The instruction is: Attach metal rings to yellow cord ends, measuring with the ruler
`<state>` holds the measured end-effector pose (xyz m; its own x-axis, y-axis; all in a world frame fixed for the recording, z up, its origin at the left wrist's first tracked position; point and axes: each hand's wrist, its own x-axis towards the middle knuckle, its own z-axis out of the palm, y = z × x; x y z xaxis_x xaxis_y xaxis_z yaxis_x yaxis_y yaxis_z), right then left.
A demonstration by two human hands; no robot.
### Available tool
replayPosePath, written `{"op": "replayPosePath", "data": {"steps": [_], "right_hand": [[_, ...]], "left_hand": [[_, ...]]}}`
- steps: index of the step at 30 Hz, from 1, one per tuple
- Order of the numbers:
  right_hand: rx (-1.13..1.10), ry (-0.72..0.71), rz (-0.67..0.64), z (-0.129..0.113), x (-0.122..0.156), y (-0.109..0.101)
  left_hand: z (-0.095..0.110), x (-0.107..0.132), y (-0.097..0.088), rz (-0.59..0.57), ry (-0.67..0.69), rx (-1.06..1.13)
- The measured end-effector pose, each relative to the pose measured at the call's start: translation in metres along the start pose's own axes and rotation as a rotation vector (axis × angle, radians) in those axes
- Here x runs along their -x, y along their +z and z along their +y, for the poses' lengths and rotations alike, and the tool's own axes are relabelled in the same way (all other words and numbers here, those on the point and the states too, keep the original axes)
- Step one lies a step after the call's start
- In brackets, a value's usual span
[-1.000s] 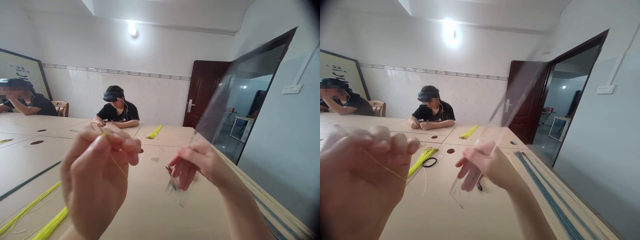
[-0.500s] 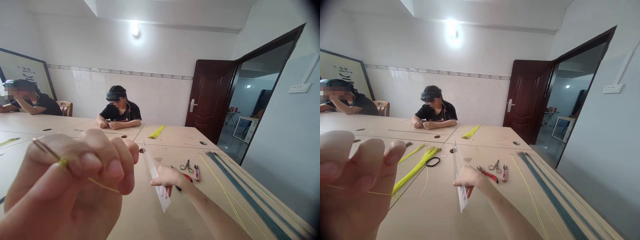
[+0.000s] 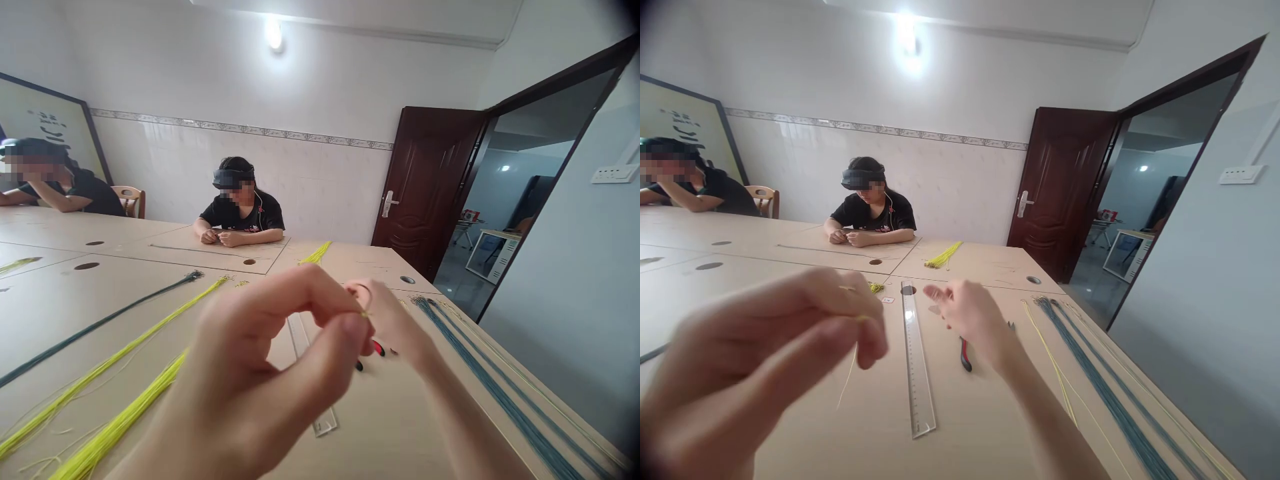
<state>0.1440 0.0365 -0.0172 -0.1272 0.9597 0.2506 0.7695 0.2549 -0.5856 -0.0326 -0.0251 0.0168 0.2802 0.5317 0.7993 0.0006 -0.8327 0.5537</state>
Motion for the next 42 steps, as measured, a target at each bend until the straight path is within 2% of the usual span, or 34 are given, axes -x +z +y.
{"op": "replayPosePath", "data": {"steps": [1,3,5,6,10,14,19,23,30,34,42], "right_hand": [[-0.06,-0.034,0.011,-0.007,0.011,-0.014],[-0.341,-0.174,0.079,-0.021,0.036,-0.035],[-0.435,-0.272,0.092,-0.032,0.058,-0.045],[-0.415,-0.293,0.109,-0.037,0.067,-0.046],[-0.263,-0.329,0.232,-0.046,0.082,-0.043],[-0.256,-0.439,0.308,-0.042,0.078,-0.036],[-0.25,-0.574,0.462,-0.038,0.077,-0.031],[-0.241,-0.564,0.448,-0.041,0.08,-0.034],[-0.312,-0.362,0.426,-0.049,0.081,-0.035],[-0.337,-0.408,0.449,-0.052,0.083,-0.035],[-0.305,-0.511,0.495,-0.05,0.085,-0.035]], "left_hand": [[0.0,-0.001,0.001,-0.088,-0.043,-0.046],[-0.004,-0.003,0.004,-0.181,-0.059,-0.114],[-0.008,-0.004,0.008,-0.22,-0.076,-0.184],[-0.01,-0.004,0.01,-0.227,-0.084,-0.215],[-0.012,-0.002,0.014,-0.202,-0.06,-0.259],[-0.01,-0.003,0.011,-0.187,-0.055,-0.184],[-0.01,-0.002,0.005,-0.157,-0.086,-0.072],[-0.009,0.0,0.007,-0.122,-0.052,-0.106],[-0.006,0.003,0.015,-0.023,0.096,-0.232],[-0.004,0.004,0.014,-0.03,0.099,-0.215],[0.004,0.003,0.012,-0.062,-0.018,-0.182]]}}
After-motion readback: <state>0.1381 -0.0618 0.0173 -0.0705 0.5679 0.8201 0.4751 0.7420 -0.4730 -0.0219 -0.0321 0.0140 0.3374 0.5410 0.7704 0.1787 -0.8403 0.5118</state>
